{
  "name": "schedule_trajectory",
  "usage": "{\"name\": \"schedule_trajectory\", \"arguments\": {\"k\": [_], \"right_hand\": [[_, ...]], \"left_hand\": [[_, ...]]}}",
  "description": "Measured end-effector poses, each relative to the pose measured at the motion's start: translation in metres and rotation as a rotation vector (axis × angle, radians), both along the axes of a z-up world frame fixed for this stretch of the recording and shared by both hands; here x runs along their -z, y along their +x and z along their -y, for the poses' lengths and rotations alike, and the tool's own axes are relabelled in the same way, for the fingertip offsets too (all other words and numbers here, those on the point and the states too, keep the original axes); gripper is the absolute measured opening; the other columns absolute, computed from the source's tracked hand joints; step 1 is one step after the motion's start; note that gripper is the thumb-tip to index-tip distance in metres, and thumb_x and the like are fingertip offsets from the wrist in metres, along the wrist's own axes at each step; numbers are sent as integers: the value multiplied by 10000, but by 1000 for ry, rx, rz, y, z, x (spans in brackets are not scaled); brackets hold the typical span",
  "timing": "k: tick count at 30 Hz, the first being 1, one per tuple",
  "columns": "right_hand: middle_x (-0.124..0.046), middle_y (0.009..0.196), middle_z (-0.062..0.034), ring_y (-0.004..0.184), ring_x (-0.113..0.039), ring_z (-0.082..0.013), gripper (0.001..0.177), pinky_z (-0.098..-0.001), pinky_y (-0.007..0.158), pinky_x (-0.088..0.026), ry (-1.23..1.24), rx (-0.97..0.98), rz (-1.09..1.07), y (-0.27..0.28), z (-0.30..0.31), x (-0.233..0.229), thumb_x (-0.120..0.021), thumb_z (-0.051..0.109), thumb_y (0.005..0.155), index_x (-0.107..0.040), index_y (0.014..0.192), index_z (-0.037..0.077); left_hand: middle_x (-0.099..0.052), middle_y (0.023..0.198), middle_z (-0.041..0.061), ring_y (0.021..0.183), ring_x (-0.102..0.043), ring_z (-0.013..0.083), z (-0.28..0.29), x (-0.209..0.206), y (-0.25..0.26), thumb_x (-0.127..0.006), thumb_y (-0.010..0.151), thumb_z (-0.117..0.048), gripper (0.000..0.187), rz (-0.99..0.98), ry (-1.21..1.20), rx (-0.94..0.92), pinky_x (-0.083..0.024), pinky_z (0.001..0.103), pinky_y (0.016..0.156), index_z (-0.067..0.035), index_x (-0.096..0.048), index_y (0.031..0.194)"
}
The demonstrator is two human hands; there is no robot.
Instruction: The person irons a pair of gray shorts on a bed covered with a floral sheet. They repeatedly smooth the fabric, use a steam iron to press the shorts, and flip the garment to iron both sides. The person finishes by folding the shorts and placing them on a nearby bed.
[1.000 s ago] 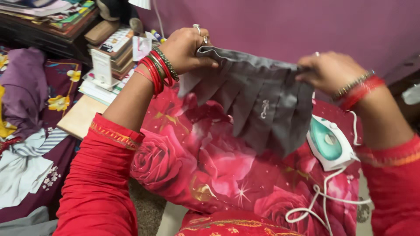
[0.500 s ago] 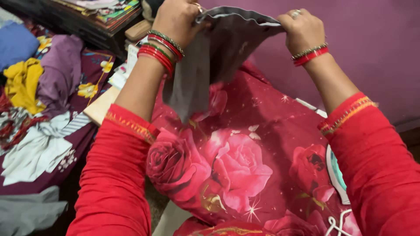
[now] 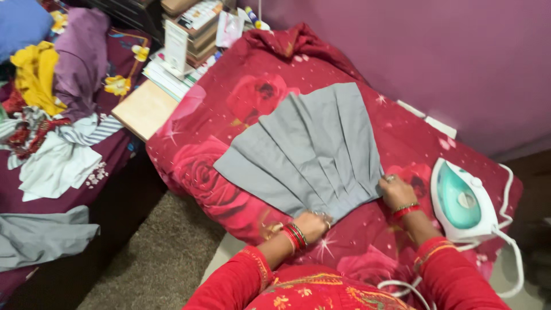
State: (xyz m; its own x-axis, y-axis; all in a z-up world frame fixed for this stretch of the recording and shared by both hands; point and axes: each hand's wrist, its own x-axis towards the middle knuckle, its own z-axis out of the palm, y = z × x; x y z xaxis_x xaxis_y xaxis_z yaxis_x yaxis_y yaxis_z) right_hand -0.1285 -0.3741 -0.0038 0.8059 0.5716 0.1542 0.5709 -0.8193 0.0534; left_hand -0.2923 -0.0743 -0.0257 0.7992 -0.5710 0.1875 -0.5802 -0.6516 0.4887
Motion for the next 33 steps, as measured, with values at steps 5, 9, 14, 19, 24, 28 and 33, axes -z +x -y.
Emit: {"name": "schedule_trajectory", "arguments": {"k": [5,9,14,19,24,28,33], "right_hand": [[-686,1083,-51,1086,-653,-294,229,-456,843,-540,35,106,-10,-55,36,10,-620,43,778,-670,978,142],[-677,1109,-120,1187,-603,-348,267,-494,1043,-474,-57,75,114,-66,49,-29,-637,37,703,-681,960,90],[-612,1345,-282,1260,-557,-463,446,-519,1081,-450,47,562,401,-11,144,-56,-667,113,863,-641,1270,-66],[-691,1118,-318,1029,-673,-470,627,-547,886,-520,228,980,-352,54,207,-41,-762,508,893,-678,1180,-44],[-734,918,-266,857,-720,-414,680,-516,755,-542,168,955,-555,46,187,-85,-720,609,917,-736,1003,-66],[-685,682,-194,604,-653,-309,599,-457,578,-500,253,706,-650,-4,142,-150,-689,518,978,-732,959,-79],[-719,700,-172,611,-683,-298,457,-463,575,-522,214,558,-687,-96,47,-186,-725,470,872,-778,1055,55]], "left_hand": [[-714,974,185,848,-723,334,45,29,-37,-526,947,-119,311,49,81,115,-580,444,720,53,-619,1188],[-718,910,168,802,-706,348,55,26,-58,-596,913,-219,457,-73,196,269,-557,486,697,47,-581,1284],[-705,885,145,829,-694,347,60,23,-79,-597,920,-237,436,-166,67,230,-552,506,685,-68,-590,1322],[-703,883,128,823,-692,324,61,16,-90,-612,866,-216,384,45,-218,190,-555,484,734,-99,-634,1231],[-701,767,159,692,-667,380,34,-3,-101,-624,917,-238,186,-104,-399,-385,-510,516,594,-117,-755,972],[-664,850,72,745,-625,161,-51,48,-74,-605,975,-107,99,-51,-1053,-1264,-526,349,677,-19,-635,1011],[-684,760,66,572,-584,160,-186,93,-22,-752,880,-208,314,-320,-1380,-1581,-475,350,537,-83,-596,1123]]}}
